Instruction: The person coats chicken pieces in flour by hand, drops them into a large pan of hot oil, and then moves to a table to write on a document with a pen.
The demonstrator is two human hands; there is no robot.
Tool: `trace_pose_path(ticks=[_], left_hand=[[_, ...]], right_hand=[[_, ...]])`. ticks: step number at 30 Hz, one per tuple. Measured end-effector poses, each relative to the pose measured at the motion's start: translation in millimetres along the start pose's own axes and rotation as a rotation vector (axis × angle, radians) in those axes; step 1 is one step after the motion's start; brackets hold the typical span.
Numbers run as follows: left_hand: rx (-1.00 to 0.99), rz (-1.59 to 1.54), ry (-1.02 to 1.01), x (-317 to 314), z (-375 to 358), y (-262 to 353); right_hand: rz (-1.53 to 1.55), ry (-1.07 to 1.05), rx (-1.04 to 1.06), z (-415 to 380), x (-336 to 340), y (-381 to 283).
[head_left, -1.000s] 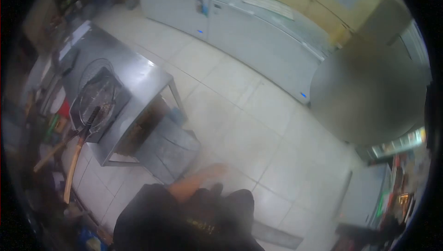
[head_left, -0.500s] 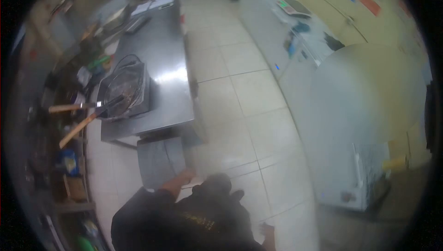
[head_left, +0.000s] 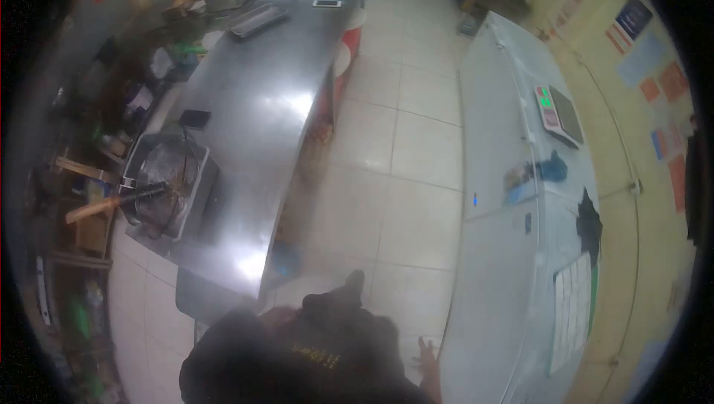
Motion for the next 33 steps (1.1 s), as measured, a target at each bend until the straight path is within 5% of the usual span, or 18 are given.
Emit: trace_pose_path(ticks=[3, 4, 5, 7, 9, 10, 11, 13, 15, 16, 18, 20, 22, 24, 28, 33], left_hand=[[-0.07, -0.361, -0.16, 19, 74, 198], [-0.185, -0.426, -0.244, 39, 82, 270], [-0.573, -0.425, -0.167, 59, 97, 330], [-0.657, -0.849, -0.059, 106, 102, 444], [-0.691, -0.63, 0.059, 150, 136, 515], [-0.708, -0.517, 0.123, 167, 149, 544], [-0.687, -0.275, 0.174, 178, 158, 569], [-0.615, 0.207, 0.269, 202, 161, 604], [-0.743, -0.108, 0.176, 195, 247, 555], [-0.58, -0.276, 0.107, 182, 237, 545], [-0.327, -0.242, 0.117, 161, 166, 565], [-0.225, -0.265, 0.149, 169, 162, 560], [-0.129, -0.332, 0.182, 183, 170, 566], [-0.056, -0.411, 0.211, 210, 191, 584], [-0.024, -0.546, 0.232, 291, 254, 650], [-0.175, -0.79, 0.269, 437, 336, 760]], right_hand=[[-0.207, -0.179, 0.027, 33, -37, -79], [-0.271, -0.225, 0.058, 53, -46, -111], [-0.339, -0.257, 0.086, 71, -52, -145], [-0.477, -0.287, 0.147, 112, -59, -219], [-0.559, -0.289, 0.224, 151, -52, -305], [-0.127, -0.411, 0.465, 191, -42, -326], [-0.151, -0.33, 0.495, 205, -34, -378], [-0.218, -0.237, 0.653, 229, -22, -495], [-0.142, -0.191, 0.696, 268, -16, -599], [-0.026, -0.15, 0.628, 293, -24, -644], [-0.564, -0.092, 0.643, 279, -37, -768], [-0.225, -0.484, 0.681, 294, -81, -856], [-0.384, -0.636, 0.66, 276, -142, -955], [-0.814, -0.512, 0.555, 182, -220, -1045], [-1.187, -0.556, 0.242, 183, -362, -1147], [-1.67, -0.506, 0.306, 195, -455, -1213]])
Point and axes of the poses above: each hand's wrist, its own z-axis towards the middle knuckle, its own x-axis out of the back of the hand, y = z × x, the point moved 2 cm from there along z, towards the middle knuckle, and after that the axes turned 7 degrees about -x, right-handed, at the moved point
